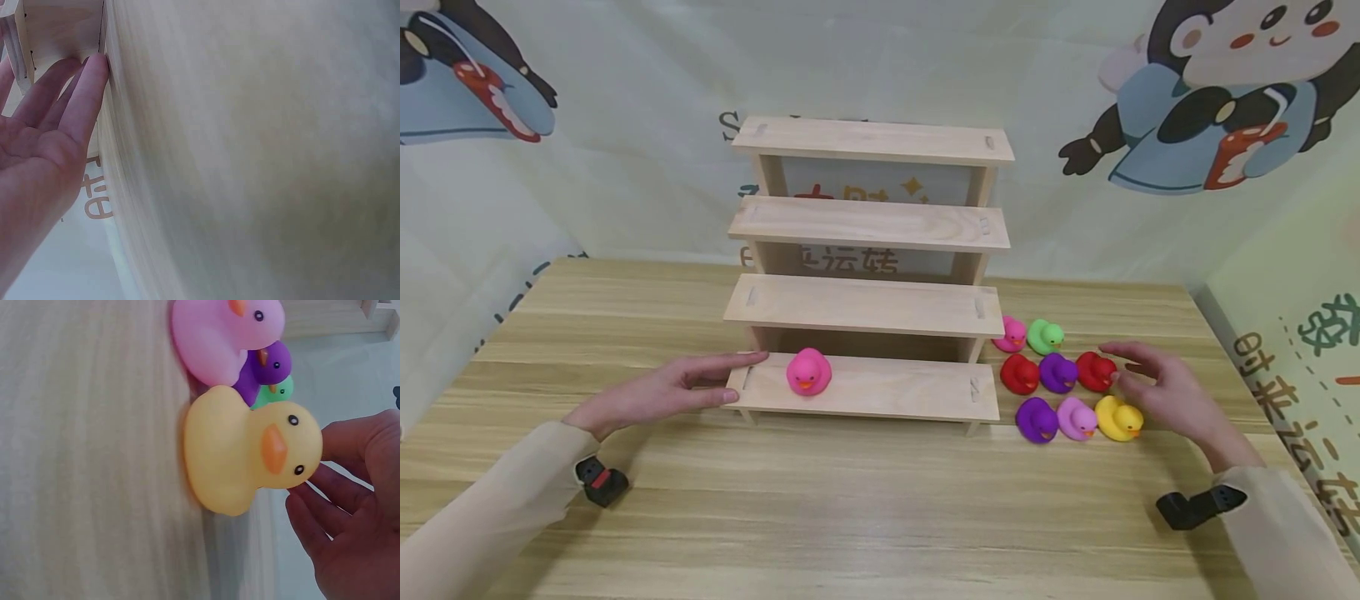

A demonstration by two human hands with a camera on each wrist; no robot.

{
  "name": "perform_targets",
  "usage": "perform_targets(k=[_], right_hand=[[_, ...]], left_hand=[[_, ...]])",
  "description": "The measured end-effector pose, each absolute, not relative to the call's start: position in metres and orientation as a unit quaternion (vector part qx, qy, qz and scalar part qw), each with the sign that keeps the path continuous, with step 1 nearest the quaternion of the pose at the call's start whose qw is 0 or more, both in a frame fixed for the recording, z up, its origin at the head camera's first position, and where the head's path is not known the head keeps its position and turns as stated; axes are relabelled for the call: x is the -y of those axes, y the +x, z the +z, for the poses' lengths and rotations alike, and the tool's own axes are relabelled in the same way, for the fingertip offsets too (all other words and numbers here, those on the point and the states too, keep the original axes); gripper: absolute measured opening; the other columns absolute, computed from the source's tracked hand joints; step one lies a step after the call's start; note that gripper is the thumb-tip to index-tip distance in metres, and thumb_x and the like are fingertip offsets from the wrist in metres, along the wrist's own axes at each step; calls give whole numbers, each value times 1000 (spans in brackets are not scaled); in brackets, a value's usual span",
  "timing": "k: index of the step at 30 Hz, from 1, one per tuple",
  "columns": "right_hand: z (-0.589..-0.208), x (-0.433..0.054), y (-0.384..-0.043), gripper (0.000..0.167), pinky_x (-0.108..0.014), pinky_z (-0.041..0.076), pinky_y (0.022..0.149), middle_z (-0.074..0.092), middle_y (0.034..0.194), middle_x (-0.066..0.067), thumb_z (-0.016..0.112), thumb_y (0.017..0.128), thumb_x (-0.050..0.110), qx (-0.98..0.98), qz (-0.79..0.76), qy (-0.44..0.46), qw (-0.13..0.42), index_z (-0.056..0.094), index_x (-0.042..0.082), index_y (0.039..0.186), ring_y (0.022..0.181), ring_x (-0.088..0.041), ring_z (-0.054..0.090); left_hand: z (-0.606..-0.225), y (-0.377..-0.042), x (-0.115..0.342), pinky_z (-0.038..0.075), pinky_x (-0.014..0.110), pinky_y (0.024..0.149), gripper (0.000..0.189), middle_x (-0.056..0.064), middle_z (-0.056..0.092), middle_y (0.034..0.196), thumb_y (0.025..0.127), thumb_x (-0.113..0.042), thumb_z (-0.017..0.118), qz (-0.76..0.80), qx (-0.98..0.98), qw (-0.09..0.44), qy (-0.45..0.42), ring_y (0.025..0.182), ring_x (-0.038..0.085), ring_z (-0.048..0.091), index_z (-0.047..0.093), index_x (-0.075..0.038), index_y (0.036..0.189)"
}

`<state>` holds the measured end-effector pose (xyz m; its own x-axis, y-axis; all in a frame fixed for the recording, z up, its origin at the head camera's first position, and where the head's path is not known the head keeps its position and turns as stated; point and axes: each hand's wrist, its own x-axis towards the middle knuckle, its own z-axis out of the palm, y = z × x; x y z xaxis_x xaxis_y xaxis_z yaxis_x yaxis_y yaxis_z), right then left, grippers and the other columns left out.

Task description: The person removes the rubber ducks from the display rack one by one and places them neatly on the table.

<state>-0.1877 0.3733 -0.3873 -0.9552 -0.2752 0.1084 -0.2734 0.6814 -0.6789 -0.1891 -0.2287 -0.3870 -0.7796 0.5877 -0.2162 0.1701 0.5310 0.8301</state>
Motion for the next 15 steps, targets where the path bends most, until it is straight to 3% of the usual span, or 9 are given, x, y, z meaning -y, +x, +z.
perform_targets(k=[4, 15], right_hand=[[-382, -372, -188, 34, -6, 37, 77, 48, 115, 33, 59, 95, 4, -923, -355, -147, -8, 57, 4, 128, 102, 16, 43], [-365, -351, -189, 32, -4, 36, 81, 52, 116, 30, 59, 96, 7, -924, -346, -160, -21, 59, 4, 128, 104, 18, 43]], left_hand=[[-387, -189, 229, 25, 59, 107, 56, -3, 34, 152, 95, -39, 61, 432, -839, 245, 221, 138, 28, 31, 39, -39, 147], [-387, -189, 228, 28, 57, 106, 56, -1, 37, 151, 94, -39, 62, 434, -839, 248, 215, 136, 26, 35, 40, -40, 146]])
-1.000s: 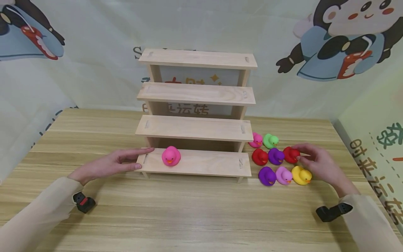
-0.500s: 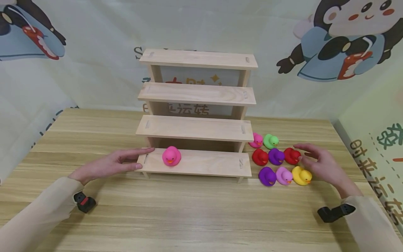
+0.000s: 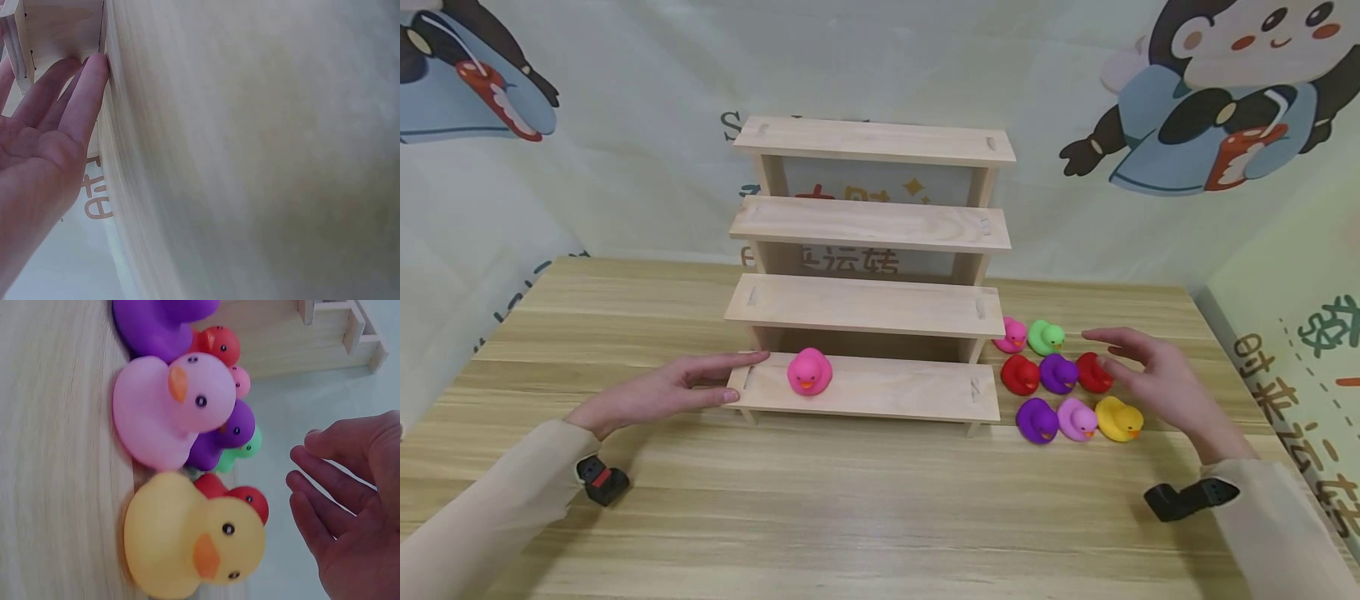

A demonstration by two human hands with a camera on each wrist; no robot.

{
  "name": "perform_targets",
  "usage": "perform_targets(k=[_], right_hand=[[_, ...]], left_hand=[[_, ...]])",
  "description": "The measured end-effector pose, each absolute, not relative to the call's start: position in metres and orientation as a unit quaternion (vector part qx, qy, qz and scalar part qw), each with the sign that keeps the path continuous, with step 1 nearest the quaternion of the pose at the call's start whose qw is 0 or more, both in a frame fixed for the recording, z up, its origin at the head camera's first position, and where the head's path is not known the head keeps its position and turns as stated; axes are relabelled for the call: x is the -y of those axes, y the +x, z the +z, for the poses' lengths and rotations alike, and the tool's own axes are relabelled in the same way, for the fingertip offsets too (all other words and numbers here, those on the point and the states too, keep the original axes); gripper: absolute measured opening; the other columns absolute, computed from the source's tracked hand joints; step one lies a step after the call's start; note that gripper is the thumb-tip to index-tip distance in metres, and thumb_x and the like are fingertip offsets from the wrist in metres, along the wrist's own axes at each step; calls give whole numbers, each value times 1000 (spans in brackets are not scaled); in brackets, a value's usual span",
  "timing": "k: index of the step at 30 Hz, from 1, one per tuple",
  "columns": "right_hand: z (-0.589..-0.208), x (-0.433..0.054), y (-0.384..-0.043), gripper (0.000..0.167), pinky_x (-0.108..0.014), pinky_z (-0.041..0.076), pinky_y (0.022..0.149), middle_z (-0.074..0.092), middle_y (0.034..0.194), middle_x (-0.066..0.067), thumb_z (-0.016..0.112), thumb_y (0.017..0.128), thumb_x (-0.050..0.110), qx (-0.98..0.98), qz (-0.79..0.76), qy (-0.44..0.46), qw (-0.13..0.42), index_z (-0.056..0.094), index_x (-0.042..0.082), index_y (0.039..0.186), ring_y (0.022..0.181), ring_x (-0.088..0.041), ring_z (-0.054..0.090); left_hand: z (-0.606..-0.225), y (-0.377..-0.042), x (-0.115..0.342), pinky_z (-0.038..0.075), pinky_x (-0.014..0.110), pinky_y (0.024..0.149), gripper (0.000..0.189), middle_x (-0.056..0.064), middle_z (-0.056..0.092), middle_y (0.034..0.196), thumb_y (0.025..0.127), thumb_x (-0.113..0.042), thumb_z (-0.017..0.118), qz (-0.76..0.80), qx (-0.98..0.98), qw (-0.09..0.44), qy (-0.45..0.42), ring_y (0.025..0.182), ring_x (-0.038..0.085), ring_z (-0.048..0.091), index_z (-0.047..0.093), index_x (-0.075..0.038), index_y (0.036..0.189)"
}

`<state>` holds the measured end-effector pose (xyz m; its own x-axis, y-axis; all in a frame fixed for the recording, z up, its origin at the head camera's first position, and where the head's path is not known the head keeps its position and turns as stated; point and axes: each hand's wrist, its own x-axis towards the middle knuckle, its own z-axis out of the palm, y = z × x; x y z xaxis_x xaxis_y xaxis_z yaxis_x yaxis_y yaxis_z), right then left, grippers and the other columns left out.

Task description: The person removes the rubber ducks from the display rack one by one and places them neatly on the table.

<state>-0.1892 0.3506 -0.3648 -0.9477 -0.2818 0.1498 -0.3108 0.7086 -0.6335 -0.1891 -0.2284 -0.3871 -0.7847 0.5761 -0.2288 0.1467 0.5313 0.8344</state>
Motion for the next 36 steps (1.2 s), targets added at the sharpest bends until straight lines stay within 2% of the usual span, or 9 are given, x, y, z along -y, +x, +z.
perform_targets(k=[9, 16, 24, 29, 32, 36], right_hand=[[-359, -333, -188, 29, -5, 39, 81, 55, 114, 27, 58, 97, 6, 920, 355, 167, 14, 60, 2, 126, 103, 17, 45], [-356, -323, -186, 27, -9, 46, 76, 63, 117, 7, 58, 96, 5, 917, 359, 172, 11, 63, 3, 123, 101, 13, 50], [-356, -311, -182, 23, -10, 46, 77, 65, 116, 4, 58, 96, 5, 910, 366, 197, 17, 66, 0, 117, 100, 13, 52], [-354, -302, -180, 19, -18, 53, 72, 67, 109, 6, 60, 95, 1, 896, 394, 206, 11, 68, 0, 111, 97, 5, 59], [-354, -297, -180, 17, -17, 52, 74, 68, 106, 2, 61, 92, -3, 894, 391, 219, 19, 70, -1, 107, 97, 4, 58], [-354, -291, -180, 17, -10, 45, 80, 69, 105, 1, 64, 89, -5, 899, 371, 229, 31, 71, 0, 105, 99, 9, 54]], left_hand=[[-388, -190, 229, 28, 57, 107, 56, -1, 36, 151, 95, -38, 62, 433, -838, 246, 221, 136, 26, 34, 40, -37, 147], [-387, -189, 229, 28, 58, 106, 57, 0, 36, 151, 95, -38, 62, 433, -838, 246, 222, 136, 27, 35, 40, -37, 147], [-387, -189, 228, 29, 58, 106, 57, 0, 36, 151, 94, -38, 62, 433, -839, 248, 217, 135, 27, 35, 40, -38, 147], [-387, -189, 229, 28, 59, 106, 57, 1, 37, 151, 94, -40, 62, 430, -841, 248, 214, 135, 28, 36, 40, -40, 146], [-387, -189, 229, 28, 59, 106, 57, 2, 37, 151, 95, -38, 62, 434, -838, 250, 216, 135, 29, 35, 39, -39, 147], [-387, -188, 229, 29, 59, 106, 57, 2, 37, 151, 95, -38, 62, 438, -836, 251, 217, 135, 28, 36, 39, -39, 147]])
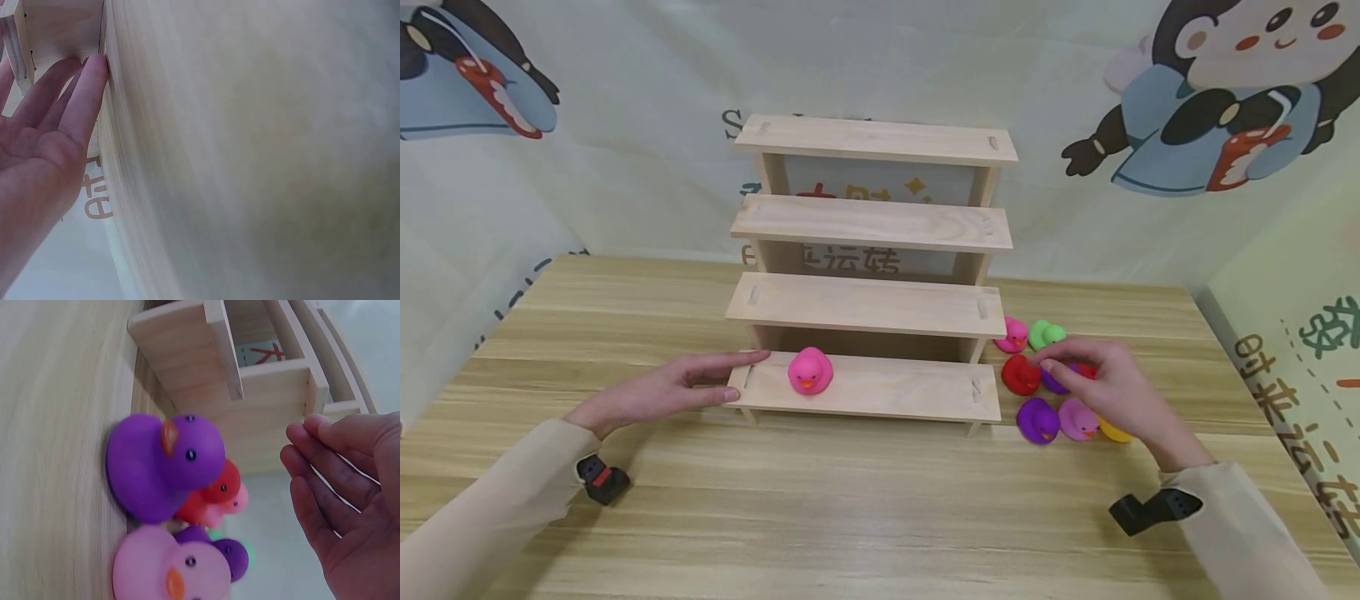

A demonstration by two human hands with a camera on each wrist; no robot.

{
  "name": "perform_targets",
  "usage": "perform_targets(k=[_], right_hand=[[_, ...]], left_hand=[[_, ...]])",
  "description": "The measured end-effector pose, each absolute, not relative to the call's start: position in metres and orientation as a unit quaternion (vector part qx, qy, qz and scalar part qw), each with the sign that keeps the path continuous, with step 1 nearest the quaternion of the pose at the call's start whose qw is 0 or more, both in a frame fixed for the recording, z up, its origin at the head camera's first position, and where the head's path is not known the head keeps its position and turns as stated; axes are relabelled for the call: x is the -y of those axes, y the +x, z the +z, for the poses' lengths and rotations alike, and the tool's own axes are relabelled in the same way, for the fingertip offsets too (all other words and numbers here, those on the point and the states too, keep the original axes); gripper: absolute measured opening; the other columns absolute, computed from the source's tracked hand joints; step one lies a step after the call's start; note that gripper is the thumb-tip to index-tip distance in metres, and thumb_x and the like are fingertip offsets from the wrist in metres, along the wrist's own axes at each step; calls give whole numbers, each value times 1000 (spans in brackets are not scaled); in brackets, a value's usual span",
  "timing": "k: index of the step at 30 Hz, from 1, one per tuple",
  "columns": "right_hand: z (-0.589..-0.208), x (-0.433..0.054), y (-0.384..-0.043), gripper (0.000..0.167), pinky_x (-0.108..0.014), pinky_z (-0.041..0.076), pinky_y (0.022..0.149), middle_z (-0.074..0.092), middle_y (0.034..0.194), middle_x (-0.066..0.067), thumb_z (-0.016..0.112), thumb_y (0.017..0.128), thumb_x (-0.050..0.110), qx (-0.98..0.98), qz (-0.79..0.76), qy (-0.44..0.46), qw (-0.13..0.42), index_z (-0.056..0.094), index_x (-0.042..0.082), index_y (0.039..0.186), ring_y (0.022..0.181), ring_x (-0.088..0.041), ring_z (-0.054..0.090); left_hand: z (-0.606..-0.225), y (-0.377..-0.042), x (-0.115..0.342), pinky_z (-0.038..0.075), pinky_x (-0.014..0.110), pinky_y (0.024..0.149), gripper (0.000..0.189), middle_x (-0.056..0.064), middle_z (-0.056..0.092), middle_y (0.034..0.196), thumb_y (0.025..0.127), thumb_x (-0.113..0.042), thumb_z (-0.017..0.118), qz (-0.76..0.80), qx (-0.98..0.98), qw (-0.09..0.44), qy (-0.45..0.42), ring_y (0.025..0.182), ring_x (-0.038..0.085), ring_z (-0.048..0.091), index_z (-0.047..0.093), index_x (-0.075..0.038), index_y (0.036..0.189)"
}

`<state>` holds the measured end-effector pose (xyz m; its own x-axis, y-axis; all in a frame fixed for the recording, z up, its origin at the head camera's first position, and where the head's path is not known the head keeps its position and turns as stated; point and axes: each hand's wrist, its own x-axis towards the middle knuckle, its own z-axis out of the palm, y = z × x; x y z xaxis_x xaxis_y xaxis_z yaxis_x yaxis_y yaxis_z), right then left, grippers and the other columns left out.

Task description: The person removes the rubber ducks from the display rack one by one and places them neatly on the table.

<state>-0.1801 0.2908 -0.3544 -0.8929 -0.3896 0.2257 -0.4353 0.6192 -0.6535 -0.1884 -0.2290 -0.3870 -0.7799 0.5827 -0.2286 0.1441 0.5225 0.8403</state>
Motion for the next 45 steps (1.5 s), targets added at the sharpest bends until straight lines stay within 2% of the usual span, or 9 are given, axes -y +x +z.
perform_targets(k=[5, 10, 13, 17, 21, 27, 32, 39, 45], right_hand=[[-356, -281, -179, 17, -13, 47, 78, 70, 103, 1, 64, 89, -5, 891, 385, 239, 21, 71, -1, 104, 96, 4, 58], [-356, -270, -178, 18, -20, 52, 67, 68, 104, -3, 63, 89, -6, 878, 411, 246, 4, 72, 2, 103, 88, -8, 61], [-356, -263, -178, 19, -20, 48, 60, 68, 99, -1, 64, 89, -7, 870, 420, 259, 4, 72, 3, 103, 79, -9, 56], [-355, -252, -179, 21, -17, 47, 69, 71, 97, -3, 64, 87, -10, 854, 434, 287, 11, 73, 4, 100, 91, -2, 57], [-357, -242, -180, 20, -15, 46, 86, 71, 101, -6, 63, 87, -10, 838, 457, 298, 3, 73, 4, 99, 114, 0, 53], [-360, -231, -182, 19, -22, 50, 80, 70, 102, -4, 64, 89, -6, 832, 473, 289, -24, 73, 5, 102, 100, -10, 59], [-361, -220, -184, 20, -23, 48, 77, 69, 103, 1, 66, 89, -3, 836, 457, 302, -25, 74, 10, 102, 96, -11, 59], [-365, -200, -191, 21, -21, 46, 91, 71, 102, 2, 65, 89, -5, 810, 475, 342, -29, 73, 8, 103, 100, -13, 63], [-361, -181, -193, 17, -23, 46, 93, 71, 101, 4, 65, 90, 0, 807, 484, 332, -58, 74, 9, 102, 102, -14, 63]], left_hand=[[-387, -188, 229, 29, 59, 105, 57, 1, 37, 151, 95, -38, 61, 436, -837, 249, 218, 135, 28, 36, 39, -39, 147], [-387, -188, 229, 29, 58, 105, 57, 1, 37, 151, 95, -37, 61, 435, -837, 248, 219, 135, 28, 36, 39, -39, 147], [-387, -188, 229, 29, 59, 105, 57, 2, 37, 151, 95, -37, 61, 435, -837, 249, 218, 135, 28, 36, 38, -40, 147], [-387, -188, 228, 29, 59, 105, 57, 3, 37, 151, 95, -38, 61, 435, -838, 250, 214, 136, 29, 35, 38, -40, 147], [-386, -188, 228, 29, 59, 105, 57, 4, 37, 151, 95, -38, 61, 433, -840, 250, 212, 135, 29, 36, 38, -40, 147], [-387, -188, 229, 29, 59, 105, 57, 3, 37, 151, 95, -38, 61, 431, -840, 249, 216, 135, 29, 36, 38, -40, 147], [-387, -188, 229, 29, 59, 105, 57, 2, 37, 151, 95, -38, 61, 434, -838, 249, 219, 136, 29, 35, 38, -39, 147], [-388, -188, 230, 29, 59, 105, 56, 0, 36, 152, 95, -38, 61, 432, -839, 247, 220, 136, 29, 34, 38, -40, 147], [-389, -188, 230, 27, 61, 105, 56, -1, 35, 152, 95, -39, 60, 432, -839, 247, 220, 137, 29, 32, 38, -41, 147]])
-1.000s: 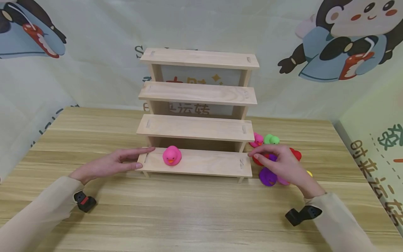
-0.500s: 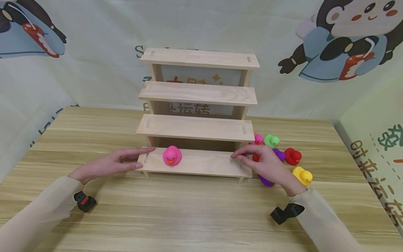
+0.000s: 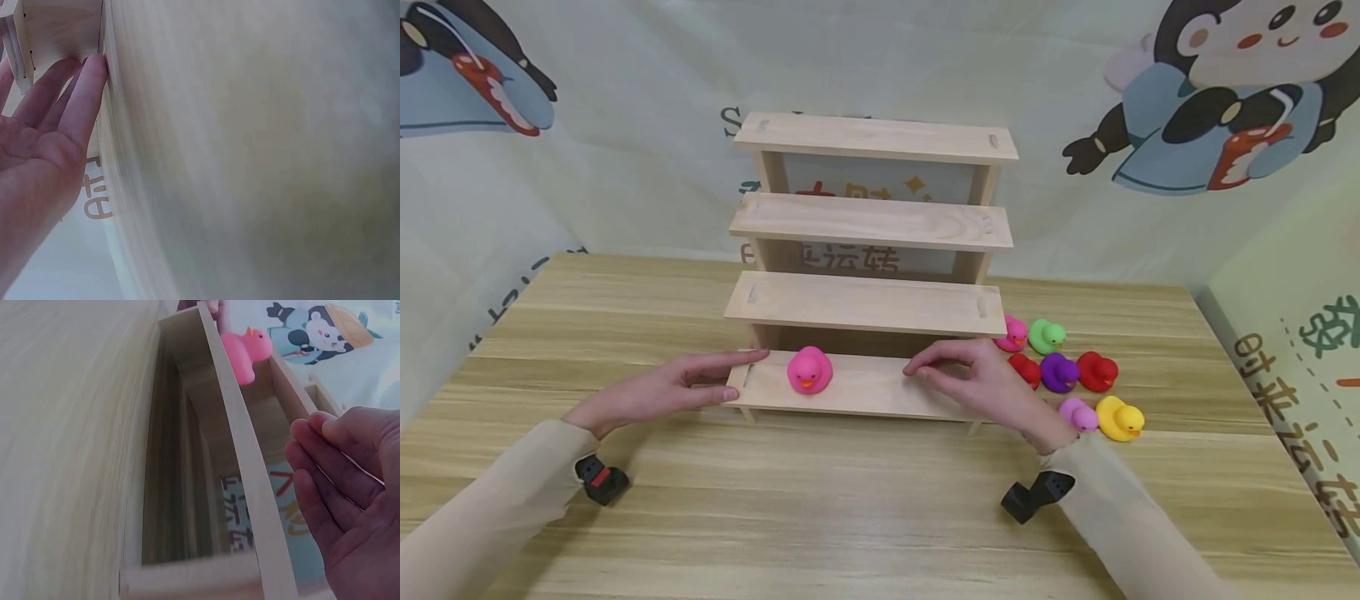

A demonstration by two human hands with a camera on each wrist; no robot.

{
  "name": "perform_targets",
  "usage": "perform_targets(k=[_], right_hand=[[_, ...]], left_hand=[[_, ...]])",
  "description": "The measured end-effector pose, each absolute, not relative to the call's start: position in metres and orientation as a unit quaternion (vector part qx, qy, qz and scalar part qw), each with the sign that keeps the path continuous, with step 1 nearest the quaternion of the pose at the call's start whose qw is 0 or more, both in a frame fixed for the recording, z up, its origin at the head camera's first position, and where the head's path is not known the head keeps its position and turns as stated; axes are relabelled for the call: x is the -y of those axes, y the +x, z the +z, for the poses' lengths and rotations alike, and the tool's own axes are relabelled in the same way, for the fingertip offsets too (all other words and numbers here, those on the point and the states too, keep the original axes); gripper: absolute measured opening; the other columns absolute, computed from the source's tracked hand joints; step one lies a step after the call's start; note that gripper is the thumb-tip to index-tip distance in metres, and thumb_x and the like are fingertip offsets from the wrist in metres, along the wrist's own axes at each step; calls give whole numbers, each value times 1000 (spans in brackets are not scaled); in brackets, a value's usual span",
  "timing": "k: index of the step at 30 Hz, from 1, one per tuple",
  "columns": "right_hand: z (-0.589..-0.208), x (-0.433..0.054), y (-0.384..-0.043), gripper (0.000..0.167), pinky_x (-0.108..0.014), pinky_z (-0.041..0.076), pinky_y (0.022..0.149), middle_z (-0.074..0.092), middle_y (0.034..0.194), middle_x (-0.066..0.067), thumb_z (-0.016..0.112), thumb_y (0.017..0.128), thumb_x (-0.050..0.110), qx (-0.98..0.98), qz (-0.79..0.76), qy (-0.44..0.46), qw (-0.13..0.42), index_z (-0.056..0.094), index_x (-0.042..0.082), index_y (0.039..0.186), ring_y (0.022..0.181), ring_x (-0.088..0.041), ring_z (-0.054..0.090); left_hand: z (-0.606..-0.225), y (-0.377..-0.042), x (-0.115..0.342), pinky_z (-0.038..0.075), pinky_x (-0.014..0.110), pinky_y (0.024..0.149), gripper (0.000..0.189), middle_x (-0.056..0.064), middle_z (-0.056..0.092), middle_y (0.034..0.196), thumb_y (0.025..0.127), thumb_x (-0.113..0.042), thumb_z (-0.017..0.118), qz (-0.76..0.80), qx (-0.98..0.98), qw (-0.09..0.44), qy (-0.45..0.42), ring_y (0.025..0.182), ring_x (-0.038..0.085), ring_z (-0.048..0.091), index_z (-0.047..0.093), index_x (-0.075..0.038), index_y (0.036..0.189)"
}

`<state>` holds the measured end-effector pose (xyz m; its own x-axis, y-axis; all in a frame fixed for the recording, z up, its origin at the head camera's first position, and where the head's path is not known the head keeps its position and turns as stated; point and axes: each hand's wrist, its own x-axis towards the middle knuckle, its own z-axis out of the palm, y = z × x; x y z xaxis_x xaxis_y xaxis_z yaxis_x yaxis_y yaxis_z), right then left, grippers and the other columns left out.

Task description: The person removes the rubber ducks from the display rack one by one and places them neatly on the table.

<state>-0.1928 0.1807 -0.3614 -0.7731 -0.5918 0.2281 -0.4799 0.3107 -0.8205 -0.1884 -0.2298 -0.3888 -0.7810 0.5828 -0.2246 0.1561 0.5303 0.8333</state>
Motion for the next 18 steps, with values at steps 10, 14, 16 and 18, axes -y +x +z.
perform_targets(k=[10, 14, 16, 18], right_hand=[[-366, -152, -198, 18, -28, 45, 93, 71, 102, 3, 64, 90, -2, -798, -484, -349, 86, 74, 8, 101, 102, -15, 62], [-367, -142, -199, 18, -30, 45, 93, 70, 101, 5, 65, 90, 0, -791, -485, -362, 90, 74, 10, 103, 102, -15, 62], [-368, -137, -200, 19, -30, 44, 94, 70, 102, 5, 65, 90, 0, -789, -485, -366, 92, 73, 10, 104, 103, -14, 61], [-369, -131, -201, 20, -30, 44, 95, 70, 103, 5, 66, 90, 0, -786, -485, -370, 99, 73, 9, 106, 104, -14, 60]], left_hand=[[-388, -188, 230, 26, 61, 106, 56, -2, 34, 152, 95, -39, 60, 431, -839, 246, 222, 138, 29, 31, 38, -40, 147], [-388, -188, 230, 26, 61, 106, 57, -1, 34, 152, 95, -38, 60, 431, -839, 245, 225, 138, 29, 32, 38, -40, 147], [-388, -188, 229, 27, 61, 106, 57, 0, 35, 152, 95, -38, 61, 431, -839, 245, 224, 137, 29, 32, 38, -39, 147], [-387, -188, 229, 27, 61, 105, 57, 2, 35, 152, 95, -38, 61, 433, -838, 247, 221, 137, 30, 33, 38, -39, 147]])
